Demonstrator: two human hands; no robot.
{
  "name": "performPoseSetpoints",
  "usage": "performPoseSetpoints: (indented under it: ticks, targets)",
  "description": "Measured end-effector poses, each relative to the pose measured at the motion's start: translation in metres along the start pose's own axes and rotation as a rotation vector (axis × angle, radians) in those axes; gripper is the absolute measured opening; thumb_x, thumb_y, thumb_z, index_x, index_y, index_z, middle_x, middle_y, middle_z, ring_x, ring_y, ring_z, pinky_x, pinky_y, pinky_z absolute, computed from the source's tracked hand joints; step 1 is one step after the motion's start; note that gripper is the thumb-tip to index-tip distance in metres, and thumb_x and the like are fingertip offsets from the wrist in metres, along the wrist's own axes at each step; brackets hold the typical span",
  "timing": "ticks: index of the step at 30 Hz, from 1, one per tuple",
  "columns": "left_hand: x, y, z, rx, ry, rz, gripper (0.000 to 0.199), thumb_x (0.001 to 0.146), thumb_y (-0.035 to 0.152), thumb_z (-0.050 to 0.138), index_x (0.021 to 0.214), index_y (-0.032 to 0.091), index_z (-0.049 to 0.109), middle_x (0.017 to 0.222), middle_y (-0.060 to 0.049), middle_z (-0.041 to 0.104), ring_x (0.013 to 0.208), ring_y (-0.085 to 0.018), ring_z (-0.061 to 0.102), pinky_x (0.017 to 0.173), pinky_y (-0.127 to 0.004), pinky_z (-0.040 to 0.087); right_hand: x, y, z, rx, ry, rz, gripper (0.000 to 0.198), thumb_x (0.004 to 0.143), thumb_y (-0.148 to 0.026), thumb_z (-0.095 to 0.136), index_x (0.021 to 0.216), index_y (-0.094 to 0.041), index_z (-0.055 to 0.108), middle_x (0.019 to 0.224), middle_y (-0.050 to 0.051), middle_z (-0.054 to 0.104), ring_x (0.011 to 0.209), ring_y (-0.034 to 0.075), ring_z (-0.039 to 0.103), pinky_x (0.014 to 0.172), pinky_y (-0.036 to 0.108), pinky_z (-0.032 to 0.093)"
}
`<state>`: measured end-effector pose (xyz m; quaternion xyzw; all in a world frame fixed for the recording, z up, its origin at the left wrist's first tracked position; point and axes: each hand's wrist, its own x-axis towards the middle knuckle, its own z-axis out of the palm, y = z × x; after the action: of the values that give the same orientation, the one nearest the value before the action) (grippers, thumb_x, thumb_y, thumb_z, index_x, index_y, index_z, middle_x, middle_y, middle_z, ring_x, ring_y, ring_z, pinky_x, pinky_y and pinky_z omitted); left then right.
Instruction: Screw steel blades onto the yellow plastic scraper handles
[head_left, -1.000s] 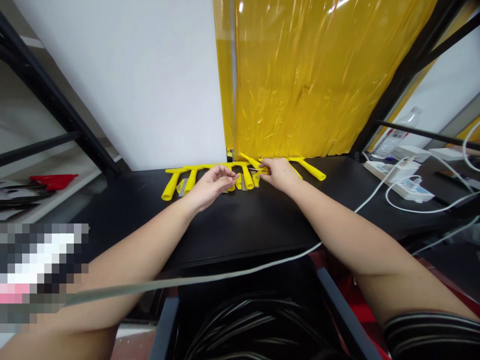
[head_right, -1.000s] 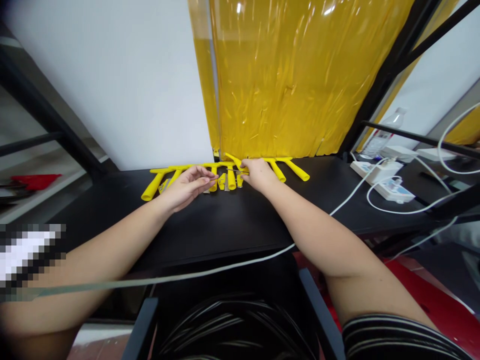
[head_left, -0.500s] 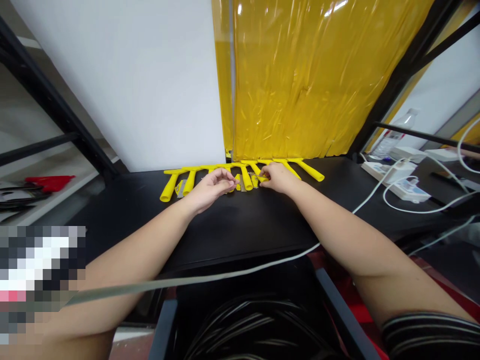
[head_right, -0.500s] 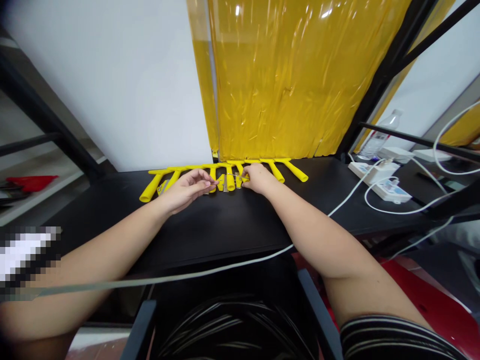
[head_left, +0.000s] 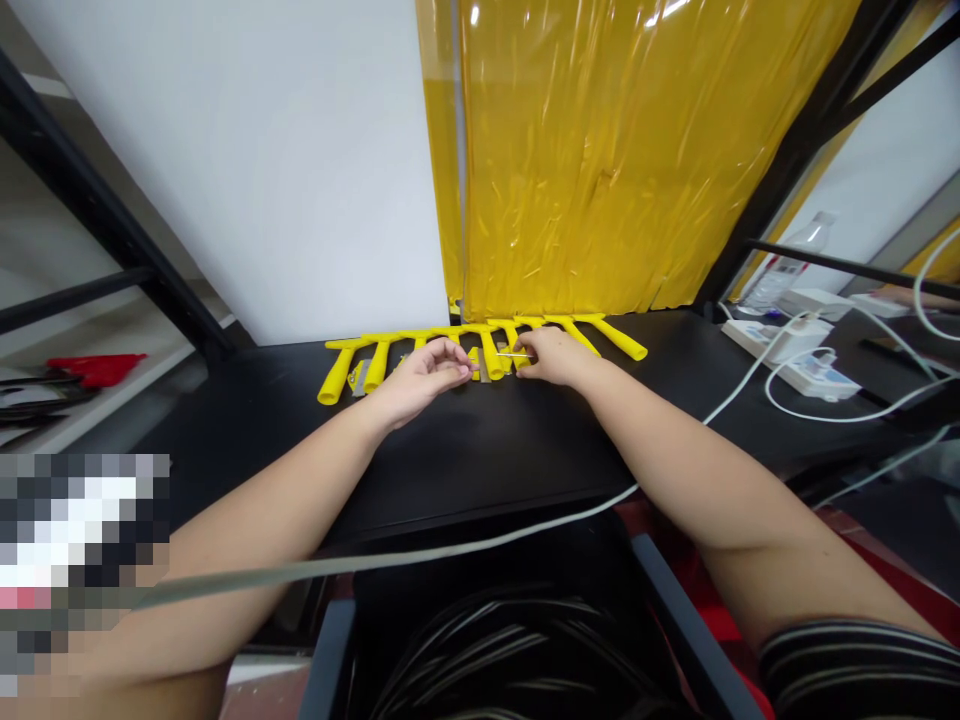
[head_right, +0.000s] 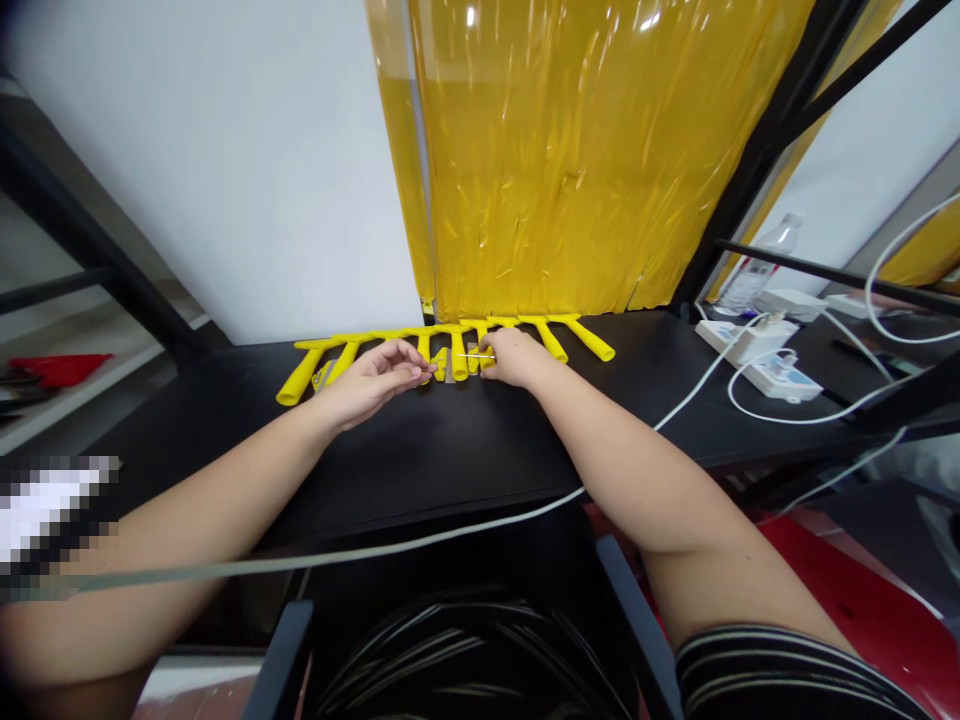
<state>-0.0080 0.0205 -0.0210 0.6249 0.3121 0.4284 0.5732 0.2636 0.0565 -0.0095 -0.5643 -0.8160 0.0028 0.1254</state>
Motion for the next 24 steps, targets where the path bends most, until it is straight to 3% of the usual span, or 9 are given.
performPoseSetpoints:
  ticks: [5,10,18,24]
  targets:
    - [0.002,-0.001,-0.001,0.056,0.003,0.014,0.036,0.077,0.032,0.089,0.096,0.017,0.062,0.097,-0.004,0.073,0.098,-0.018,0.072,0.092,-0.035,0.052,-0.004,0.016,-0.010,-0.022,0.142,0.001,0.028,0.087,-0.027,0.072,0.114,-0.020,0.078,0.112,0.011,0.072,0.103,0.028,0.069,0.091,0.038,0.053]
    - [0.005,-0.003,-0.006,0.189,-0.012,0.067,0.030,0.081,0.033,0.083,0.095,0.018,0.061,0.095,-0.004,0.072,0.092,-0.017,0.070,0.091,-0.035,0.052,-0.002,0.004,-0.002,0.022,0.178,-0.202,0.029,0.093,-0.036,0.068,0.116,-0.020,0.077,0.117,0.011,0.074,0.113,0.029,0.065,0.100,0.041,0.050]
    - [0.003,0.001,-0.011,0.855,-0.051,0.308,0.010,0.089,0.029,0.063,0.092,0.020,0.067,0.098,-0.007,0.071,0.090,-0.022,0.066,0.084,-0.039,0.053,0.001,-0.022,0.012,-0.056,0.090,-0.351,0.046,0.091,-0.046,0.071,0.131,-0.024,0.075,0.115,0.010,0.075,0.109,0.030,0.061,0.095,0.040,0.048]
    - [0.006,0.001,-0.019,1.169,-0.052,0.434,0.024,0.093,0.026,0.055,0.106,0.020,0.074,0.113,-0.011,0.073,0.113,-0.032,0.064,0.106,-0.051,0.049,0.003,-0.027,0.014,-0.116,0.040,-0.352,0.040,0.095,-0.044,0.069,0.129,-0.025,0.076,0.107,0.009,0.075,0.105,0.030,0.060,0.091,0.038,0.047]
